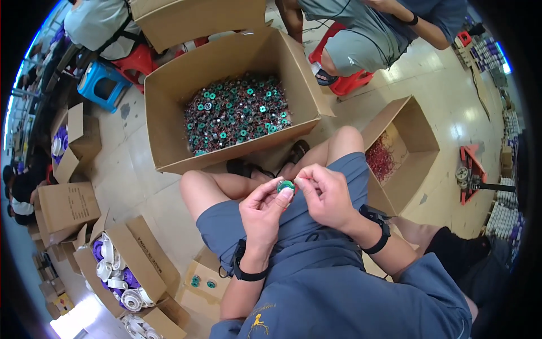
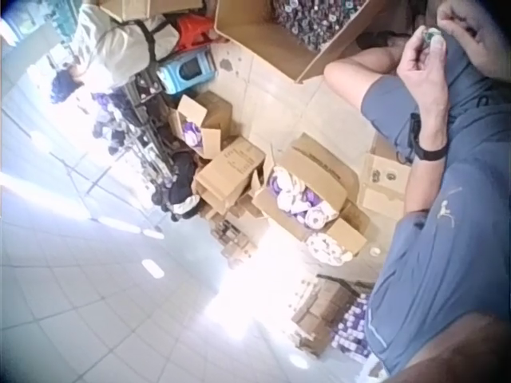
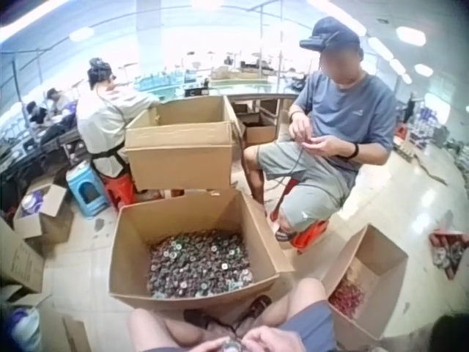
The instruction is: Sorting and assembling small plastic green and brown components from bulk boxes into organized batches.
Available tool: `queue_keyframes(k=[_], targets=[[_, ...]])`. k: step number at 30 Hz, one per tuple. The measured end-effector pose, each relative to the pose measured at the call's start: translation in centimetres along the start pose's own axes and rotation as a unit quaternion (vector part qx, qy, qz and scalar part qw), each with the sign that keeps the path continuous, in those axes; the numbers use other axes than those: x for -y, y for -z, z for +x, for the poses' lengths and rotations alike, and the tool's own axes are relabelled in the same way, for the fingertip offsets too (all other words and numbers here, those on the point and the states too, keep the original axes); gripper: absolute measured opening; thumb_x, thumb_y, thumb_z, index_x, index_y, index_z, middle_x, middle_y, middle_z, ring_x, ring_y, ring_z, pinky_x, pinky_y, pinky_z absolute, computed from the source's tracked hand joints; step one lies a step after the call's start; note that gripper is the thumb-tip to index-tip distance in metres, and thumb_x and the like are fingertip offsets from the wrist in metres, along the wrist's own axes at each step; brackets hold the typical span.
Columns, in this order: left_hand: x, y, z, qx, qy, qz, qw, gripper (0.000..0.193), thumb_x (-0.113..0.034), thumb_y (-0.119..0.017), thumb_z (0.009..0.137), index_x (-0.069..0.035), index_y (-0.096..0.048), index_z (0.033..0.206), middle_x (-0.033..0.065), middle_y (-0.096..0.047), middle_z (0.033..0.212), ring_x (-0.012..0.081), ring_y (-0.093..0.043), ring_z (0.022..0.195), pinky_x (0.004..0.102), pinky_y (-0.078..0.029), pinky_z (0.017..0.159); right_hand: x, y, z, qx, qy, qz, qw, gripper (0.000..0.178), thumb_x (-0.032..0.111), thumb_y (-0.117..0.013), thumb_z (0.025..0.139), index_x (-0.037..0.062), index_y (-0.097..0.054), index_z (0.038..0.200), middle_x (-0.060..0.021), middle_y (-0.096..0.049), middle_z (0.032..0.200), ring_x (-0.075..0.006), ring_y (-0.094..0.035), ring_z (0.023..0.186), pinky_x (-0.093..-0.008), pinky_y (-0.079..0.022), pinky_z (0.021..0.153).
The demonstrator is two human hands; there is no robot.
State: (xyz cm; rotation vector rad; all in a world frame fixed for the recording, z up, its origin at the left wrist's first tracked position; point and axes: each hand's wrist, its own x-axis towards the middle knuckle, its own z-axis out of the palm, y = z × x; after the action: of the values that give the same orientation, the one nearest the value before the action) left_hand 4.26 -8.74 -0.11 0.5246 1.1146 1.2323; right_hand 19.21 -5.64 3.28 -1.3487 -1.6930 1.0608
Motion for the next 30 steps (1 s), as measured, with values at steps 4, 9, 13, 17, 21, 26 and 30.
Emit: queue_keyframes(k=[4,9,13,17,21,26,30], targets=[[0.2,-0.7,0.7,0.004,0.033,-0.022,0.999,0.028,0.001,-0.070,0.085,0.007,-0.064,0.112,0.0111,-0.069,0.097,0.0136,-0.067,0.085,0.0248,-0.056,0.079,-2.0,-0.5,-0.5,-0.059,0.020,-0.016,0.998,0.003,0.003,-0.061,0.089,0.0009,-0.060,0.087,-0.0121,-0.062,0.072,-0.0194,-0.062,0.059,-0.0302,-0.048,0.053],[1.2,0.8,0.4,-0.033,0.031,0.000,0.999,0.029,0.001,-0.070,0.085,0.007,-0.064,0.112,0.0118,-0.069,0.099,0.0152,-0.067,0.085,0.0262,-0.056,0.080,-1.4,-0.8,-1.1,-0.029,0.004,-0.037,0.999,0.006,0.007,-0.060,0.087,0.0023,-0.056,0.086,-0.0165,-0.062,0.075,-0.0357,-0.062,0.064,-0.0410,-0.049,0.057],[1.7,0.4,0.1,-0.011,0.025,0.037,0.999,0.027,-0.002,-0.065,0.089,0.007,-0.062,0.114,0.0120,-0.068,0.100,0.0176,-0.068,0.083,0.0272,-0.057,0.076,-3.0,-0.6,-1.0,-0.087,-0.030,-0.017,0.996,0.005,0.004,-0.063,0.089,0.0001,-0.060,0.087,-0.0115,-0.063,0.073,-0.0150,-0.063,0.060,-0.0285,-0.050,0.054],[2.3,0.7,2.8,-0.021,0.071,-0.055,0.996,0.030,-0.004,-0.068,0.089,0.008,-0.061,0.116,0.0096,-0.068,0.099,0.0147,-0.066,0.086,0.0262,-0.055,0.080,-0.9,2.5,-1.7,-0.109,-0.006,0.033,0.993,0.005,0.004,-0.062,0.090,-0.0007,-0.061,0.090,-0.0086,-0.066,0.078,-0.0159,-0.065,0.066,-0.0274,-0.052,0.057],[1.6,5.0,3.7,-0.065,0.042,-0.086,0.993,0.025,-0.006,-0.063,0.092,0.005,-0.061,0.114,0.0100,-0.067,0.100,0.0170,-0.067,0.087,0.0268,-0.057,0.079,-7.3,6.0,-0.6,-0.220,-0.174,0.165,0.946,0.011,0.013,-0.061,0.094,0.0034,-0.065,0.098,0.0045,-0.061,0.080,-0.0048,-0.054,0.064,-0.0193,-0.044,0.051],[0.6,6.6,4.0,-0.079,0.083,-0.176,0.978,0.020,-0.009,-0.062,0.093,0.002,-0.063,0.110,0.0097,-0.069,0.100,0.0201,-0.069,0.091,0.0289,-0.059,0.082,-21.2,17.0,-4.0,-0.440,-0.309,0.325,0.778,0.014,0.020,-0.058,0.096,0.0080,-0.065,0.098,0.0083,-0.045,0.061,-0.0024,-0.032,0.044,-0.0194,-0.023,0.038],[1.2,7.1,5.9,-0.074,0.118,-0.201,0.970,0.029,-0.004,-0.059,0.093,0.003,-0.057,0.121,0.0120,-0.067,0.107,0.0221,-0.066,0.100,0.0344,-0.055,0.092,-37.5,24.6,-12.1,-0.444,-0.371,0.335,0.744,0.023,0.028,-0.053,0.097,0.0062,-0.060,0.102,-0.0079,-0.064,0.093,-0.0216,-0.060,0.081,-0.0372,-0.051,0.070]])
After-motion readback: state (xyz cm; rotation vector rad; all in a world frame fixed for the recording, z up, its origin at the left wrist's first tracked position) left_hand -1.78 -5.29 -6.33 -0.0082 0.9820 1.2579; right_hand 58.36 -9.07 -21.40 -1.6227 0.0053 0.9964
